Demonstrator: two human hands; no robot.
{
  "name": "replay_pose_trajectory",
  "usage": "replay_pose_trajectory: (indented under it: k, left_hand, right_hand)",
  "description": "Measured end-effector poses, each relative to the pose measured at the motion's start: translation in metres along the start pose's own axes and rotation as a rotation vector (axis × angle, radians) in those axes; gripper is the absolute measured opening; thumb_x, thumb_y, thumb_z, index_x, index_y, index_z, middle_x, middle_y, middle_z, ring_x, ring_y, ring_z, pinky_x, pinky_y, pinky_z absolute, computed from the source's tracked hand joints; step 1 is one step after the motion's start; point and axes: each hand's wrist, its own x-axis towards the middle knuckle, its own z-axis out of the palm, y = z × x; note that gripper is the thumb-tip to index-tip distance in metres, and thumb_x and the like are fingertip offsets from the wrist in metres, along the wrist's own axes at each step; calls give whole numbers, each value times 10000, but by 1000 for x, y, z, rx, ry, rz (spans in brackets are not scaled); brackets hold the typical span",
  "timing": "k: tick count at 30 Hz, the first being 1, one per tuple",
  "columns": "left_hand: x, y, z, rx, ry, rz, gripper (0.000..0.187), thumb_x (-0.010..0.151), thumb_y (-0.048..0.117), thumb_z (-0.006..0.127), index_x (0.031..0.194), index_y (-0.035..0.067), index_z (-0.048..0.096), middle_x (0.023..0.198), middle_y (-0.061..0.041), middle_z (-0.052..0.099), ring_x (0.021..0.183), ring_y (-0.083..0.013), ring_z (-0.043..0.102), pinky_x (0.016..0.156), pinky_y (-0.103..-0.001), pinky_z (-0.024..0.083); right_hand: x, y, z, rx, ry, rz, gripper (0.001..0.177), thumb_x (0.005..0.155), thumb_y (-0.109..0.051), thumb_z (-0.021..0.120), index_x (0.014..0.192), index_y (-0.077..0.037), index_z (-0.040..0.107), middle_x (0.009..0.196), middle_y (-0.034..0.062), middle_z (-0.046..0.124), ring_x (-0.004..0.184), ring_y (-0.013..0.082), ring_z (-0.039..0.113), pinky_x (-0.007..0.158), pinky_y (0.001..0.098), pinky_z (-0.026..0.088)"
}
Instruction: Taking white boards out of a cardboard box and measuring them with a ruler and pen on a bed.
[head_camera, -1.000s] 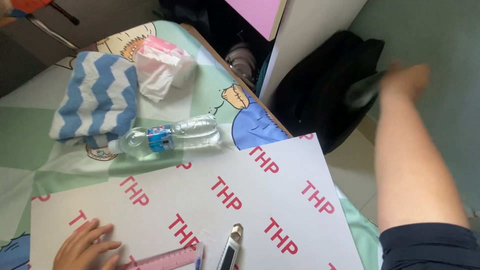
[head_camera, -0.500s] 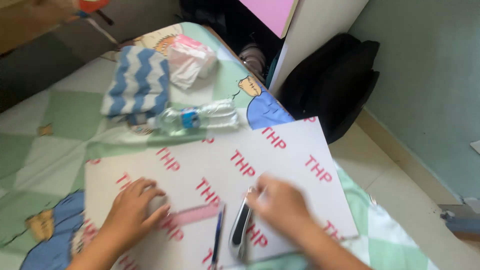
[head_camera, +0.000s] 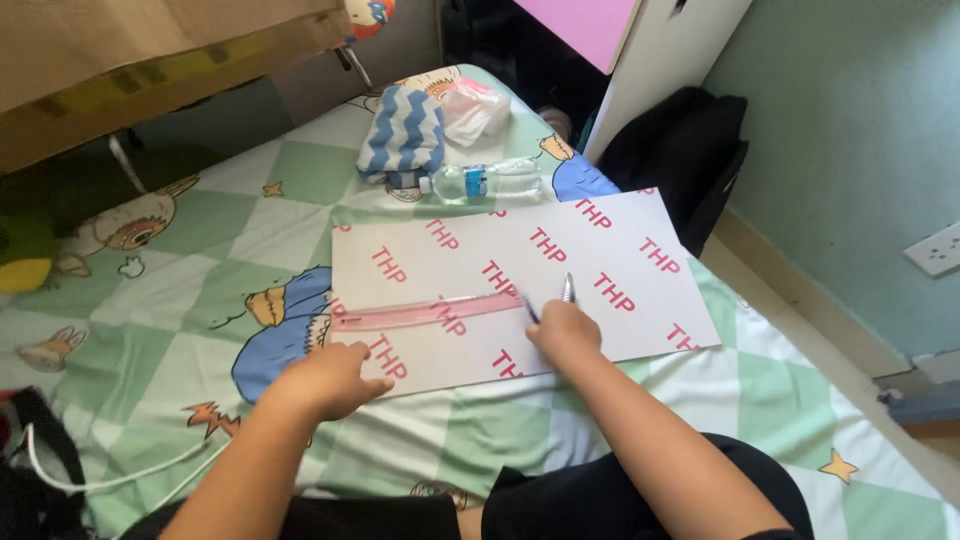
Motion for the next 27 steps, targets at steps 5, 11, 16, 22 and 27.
replay_pose_trajectory:
  k: [5, 11, 16, 22, 27]
  left_hand:
    - [-5, -30, -4, -206, 66, -22, 691, 996, 512, 632, 1529, 75, 603, 1533, -252, 637, 1476, -427, 571, 1193, -583, 476]
    - [106, -92, 53, -572, 248, -208, 806, 905, 477, 744, 1537, 8, 569, 1447, -265, 667, 1389, -425, 622, 1048, -580, 569]
    - [137, -86, 85, -671, 267, -185, 703, 894, 281, 805, 1475, -67, 614, 1376, -287, 700, 1342, -459, 649, 1042, -584, 575]
    - [131, -30, 95, -445, 329, 10, 674, 871, 285, 875, 1444, 11, 649, 1371, -239, 730, 1356, -410, 659, 1116, -542, 569]
    - [99, 23, 77, -463, 271, 172, 677, 954, 137, 769, 1561, 22, 491, 1381, -305, 684, 1366, -467, 630, 1129, -562, 561]
  right_hand:
    - [-31, 19, -6, 300, 135, 20, 419, 975, -368, 634, 1011, 15, 799, 1005, 277, 793, 1118, 478, 760, 919, 576, 599]
    - [-65, 14, 1, 357, 60, -72, 358, 951, -263, 530, 1135, -51, 753, 965, 197, 784, 1061, 410, 775, 917, 524, 610]
    - [-101, -16, -34, 153, -47, -200, 424, 974, -262, 653, 1357, -80, 652, 1191, 232, 749, 1214, 449, 719, 1019, 552, 587]
    - [-101, -28, -59, 76, 4, -291, 507, 967, -267, 676, 1432, -66, 662, 1319, 237, 714, 1287, 451, 680, 1096, 560, 551]
    - [-80, -28, -56, -59, -43, -239, 637, 1008, -225, 653, 1629, -242, 517, 1792, 156, 293, 1487, 401, 530, 1163, 546, 502]
